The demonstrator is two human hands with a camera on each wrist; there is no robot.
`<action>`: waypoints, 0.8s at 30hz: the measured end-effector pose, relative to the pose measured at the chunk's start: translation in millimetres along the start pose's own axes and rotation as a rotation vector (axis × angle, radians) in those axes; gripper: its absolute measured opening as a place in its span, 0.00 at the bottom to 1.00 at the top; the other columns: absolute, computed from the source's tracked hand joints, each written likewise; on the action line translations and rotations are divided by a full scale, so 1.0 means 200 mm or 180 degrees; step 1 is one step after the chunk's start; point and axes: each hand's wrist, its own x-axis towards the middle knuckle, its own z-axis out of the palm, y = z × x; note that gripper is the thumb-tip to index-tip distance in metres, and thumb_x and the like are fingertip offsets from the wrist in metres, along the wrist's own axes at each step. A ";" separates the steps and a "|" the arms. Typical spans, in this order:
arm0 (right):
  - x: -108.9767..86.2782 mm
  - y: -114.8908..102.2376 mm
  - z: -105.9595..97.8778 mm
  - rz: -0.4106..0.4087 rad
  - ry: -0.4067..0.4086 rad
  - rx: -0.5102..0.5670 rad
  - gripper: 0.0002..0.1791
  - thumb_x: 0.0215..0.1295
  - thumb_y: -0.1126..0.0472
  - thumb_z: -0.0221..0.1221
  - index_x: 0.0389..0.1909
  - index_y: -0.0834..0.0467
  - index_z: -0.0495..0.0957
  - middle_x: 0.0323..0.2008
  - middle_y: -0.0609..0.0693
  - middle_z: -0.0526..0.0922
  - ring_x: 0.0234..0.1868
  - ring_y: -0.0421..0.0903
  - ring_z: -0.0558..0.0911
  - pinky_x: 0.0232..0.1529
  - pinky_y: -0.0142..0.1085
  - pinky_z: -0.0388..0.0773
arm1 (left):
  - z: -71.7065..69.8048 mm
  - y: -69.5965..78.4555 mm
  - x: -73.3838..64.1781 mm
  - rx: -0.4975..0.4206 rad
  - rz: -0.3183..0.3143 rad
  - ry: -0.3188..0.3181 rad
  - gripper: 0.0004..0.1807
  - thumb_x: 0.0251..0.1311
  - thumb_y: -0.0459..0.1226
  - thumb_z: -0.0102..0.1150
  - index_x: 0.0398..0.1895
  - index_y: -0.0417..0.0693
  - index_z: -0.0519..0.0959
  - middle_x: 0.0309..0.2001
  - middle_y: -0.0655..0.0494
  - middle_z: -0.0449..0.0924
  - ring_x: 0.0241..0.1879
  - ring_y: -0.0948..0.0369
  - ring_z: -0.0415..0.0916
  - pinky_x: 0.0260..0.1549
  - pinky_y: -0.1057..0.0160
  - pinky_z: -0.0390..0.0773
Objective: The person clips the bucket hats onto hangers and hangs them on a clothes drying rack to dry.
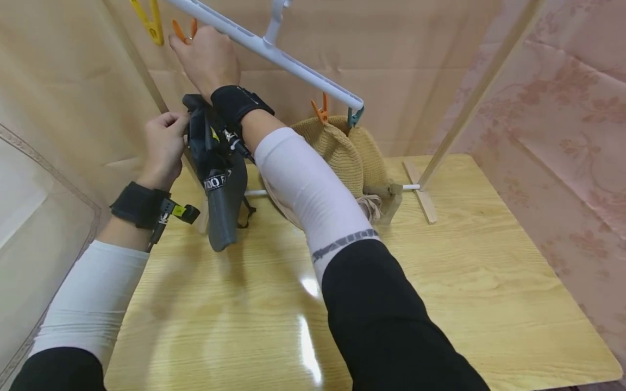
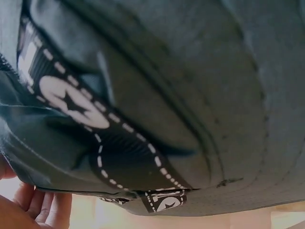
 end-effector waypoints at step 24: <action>0.00 -0.08 -0.01 -0.0111 -0.0150 -0.0147 0.19 0.71 0.42 0.50 0.26 0.49 0.75 0.13 0.39 0.59 0.16 0.34 0.59 0.22 0.26 0.58 | -0.01 0.02 -0.07 0.0901 0.0642 0.0375 0.10 0.63 0.37 0.58 0.33 0.39 0.84 0.25 0.69 0.75 0.27 0.74 0.70 0.32 0.74 0.69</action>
